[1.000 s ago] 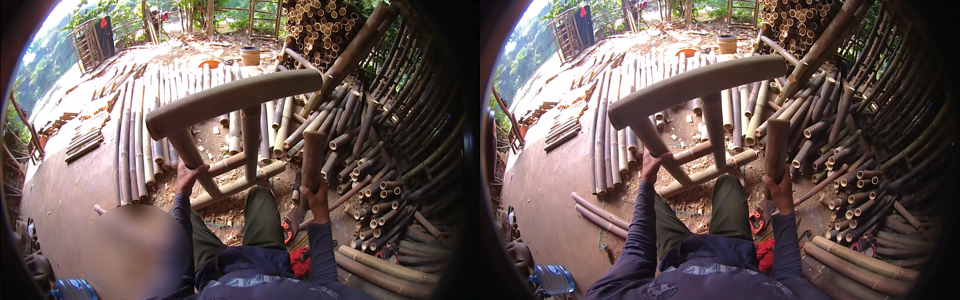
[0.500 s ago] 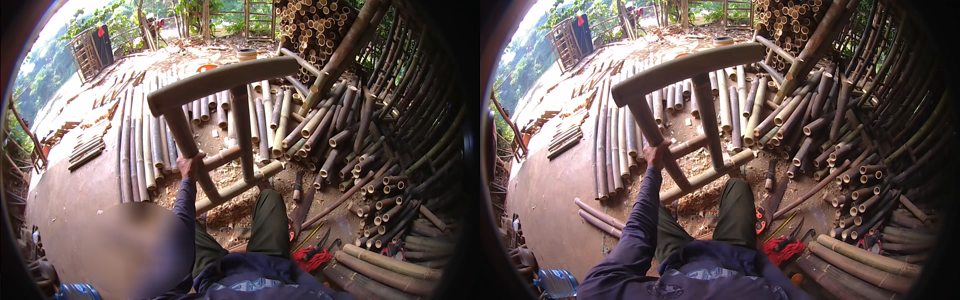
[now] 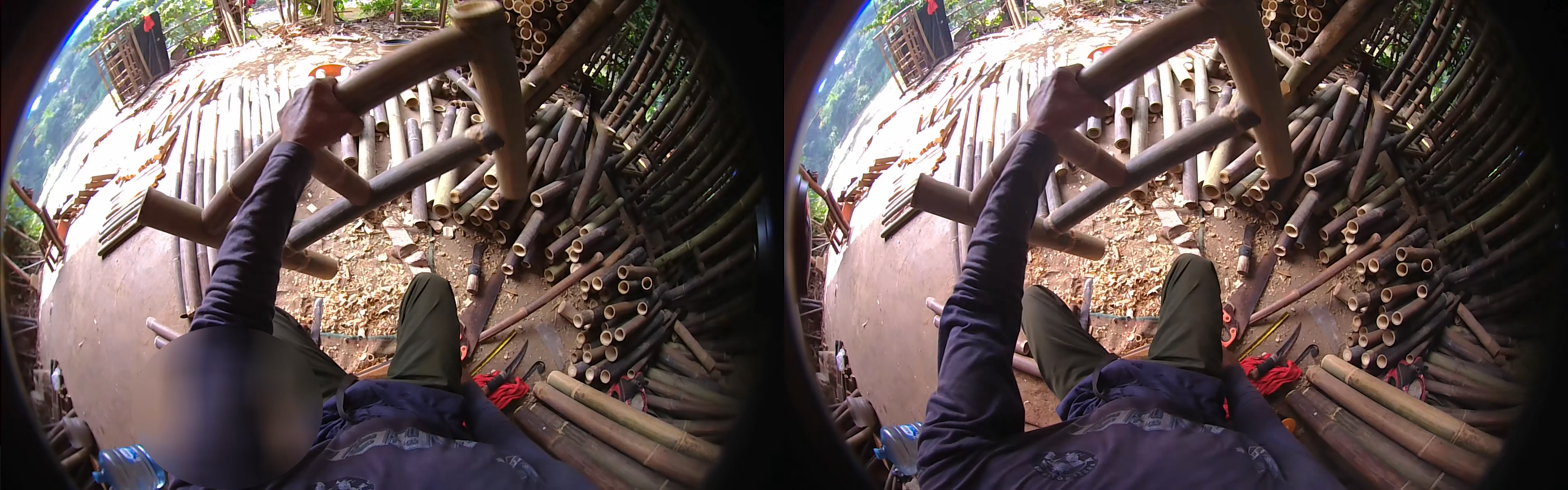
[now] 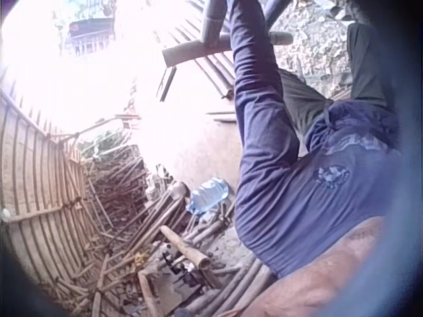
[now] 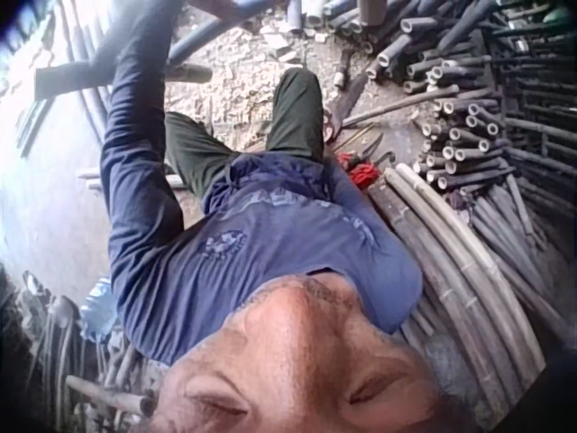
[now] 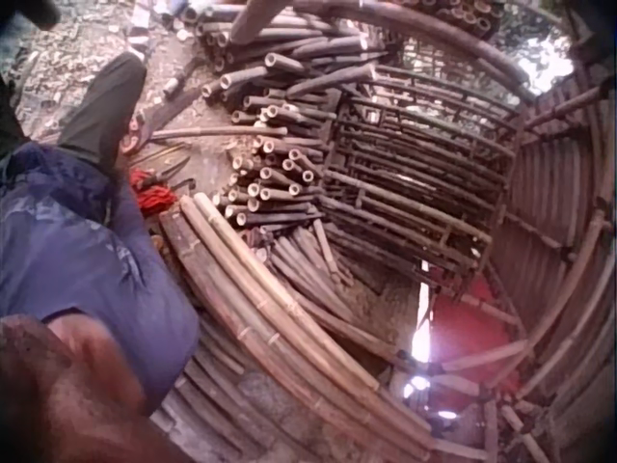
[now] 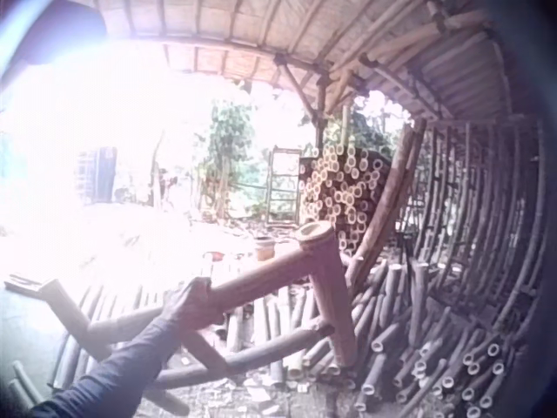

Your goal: The person sits on the ground and assembles a bamboo stool by fitting pre-cut bamboo pieces together. They use a mallet to tap the joints into place and inspect the fit of the components before stacking the finished stool with others.

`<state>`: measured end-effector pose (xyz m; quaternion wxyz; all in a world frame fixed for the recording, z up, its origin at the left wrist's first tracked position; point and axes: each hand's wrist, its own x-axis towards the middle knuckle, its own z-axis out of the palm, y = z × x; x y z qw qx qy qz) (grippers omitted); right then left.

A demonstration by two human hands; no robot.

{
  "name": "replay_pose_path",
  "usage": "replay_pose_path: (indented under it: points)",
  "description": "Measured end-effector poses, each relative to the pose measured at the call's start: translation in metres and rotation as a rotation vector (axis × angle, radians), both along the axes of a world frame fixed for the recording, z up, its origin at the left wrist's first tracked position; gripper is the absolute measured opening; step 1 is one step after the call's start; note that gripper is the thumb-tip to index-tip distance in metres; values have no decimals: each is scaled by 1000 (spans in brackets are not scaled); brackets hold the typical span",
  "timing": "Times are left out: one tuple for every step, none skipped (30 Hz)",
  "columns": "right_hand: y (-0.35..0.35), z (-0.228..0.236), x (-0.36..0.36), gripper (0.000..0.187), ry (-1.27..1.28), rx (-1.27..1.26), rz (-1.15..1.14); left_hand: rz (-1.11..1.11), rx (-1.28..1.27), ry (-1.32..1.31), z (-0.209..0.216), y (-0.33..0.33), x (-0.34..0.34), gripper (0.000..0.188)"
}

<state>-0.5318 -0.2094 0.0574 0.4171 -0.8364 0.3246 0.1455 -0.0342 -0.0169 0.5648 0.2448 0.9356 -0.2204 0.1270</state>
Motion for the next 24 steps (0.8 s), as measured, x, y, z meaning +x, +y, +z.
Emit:
replay_pose_path:
  points:
    - [1, 0, -1, 37, 0, 4, 11, 0, 34, 7, -9, -5, -3, 52]
    - [0, -1, -3, 36, 1, 2, 13, -19, 79, 40, -16, -11, -13, 50]
    - [0, -2, -3, 35, -3, 0, 20, -62, 147, 24, -30, -14, -15, 46]
    - [3, -3, -2, 34, -8, 6, 37, -73, 192, -91, -55, -15, -10, 41]
    - [-2, -4, -10, 34, 0, 1, 29, -151, 210, -38, -73, -25, -16, 36]
    - [-2, -5, -12, 33, 2, 7, 37, -184, 238, -22, -101, -28, -12, 31]
    - [1, -6, -12, 33, 2, 17, 47, -178, 302, 3, -122, -30, -13, 28]
    - [0, -7, -15, 32, 4, 18, 54, -150, 323, 34, -144, -33, -16, 40]
    - [-3, -7, -17, 32, -1, 12, 59, -183, 278, 41, -165, -34, -22, 40]
    - [1, -9, -14, 31, -18, 18, 76, -185, 288, 47, -189, -29, -23, 41]
    - [-1, -10, -13, 31, -36, 18, 89, -191, 240, 19, -208, -29, -32, 42]
    - [2, -11, -4, 31, -100, 27, 126, -183, 282, -75, -227, -26, -33, 43]
    - [-5, -12, 6, 31, -234, 18, 158, -186, 310, -87, -232, -34, -36, 41]
    - [-21, -10, 13, 31, -383, -10, 188, -202, 291, -45, -221, -47, -48, 39]
    - [-43, -6, 27, 30, -462, -59, 118, -202, 283, -60, -217, -57, -53, 37]
    - [-59, 2, 52, 30, -507, -92, 36, -207, 314, -25, -216, -57, -53, 42]
    - [-73, 18, 78, 32, -484, -132, -104, -224, 343, 5, -212, -54, -50, 49]
    - [-95, 40, 101, 34, -459, -180, -255, -323, 281, 133, -196, -54, -52, 63]
    - [-102, 69, 130, 31, -499, -187, -353, -403, 227, 263, -181, -42, -49, 79]
    - [-101, 100, 164, 31, -622, -181, -342, -406, 209, 352, -181, -22, -31, 108]
    - [-114, 133, 187, 33, -737, -207, -348, -368, 161, 304, -165, -5, -15, 106]
    - [-131, 169, 209, 34, -849, -243, -349, -256, 118, 148, -137, 19, 4, 105]
    - [-128, 205, 229, 38, -928, -290, -339, -78, 109, -66, -112, 56, 24, 104]
    - [-134, 234, 247, 40, -1002, -280, -322, 133, 151, -281, -85, 101, 45, 104]
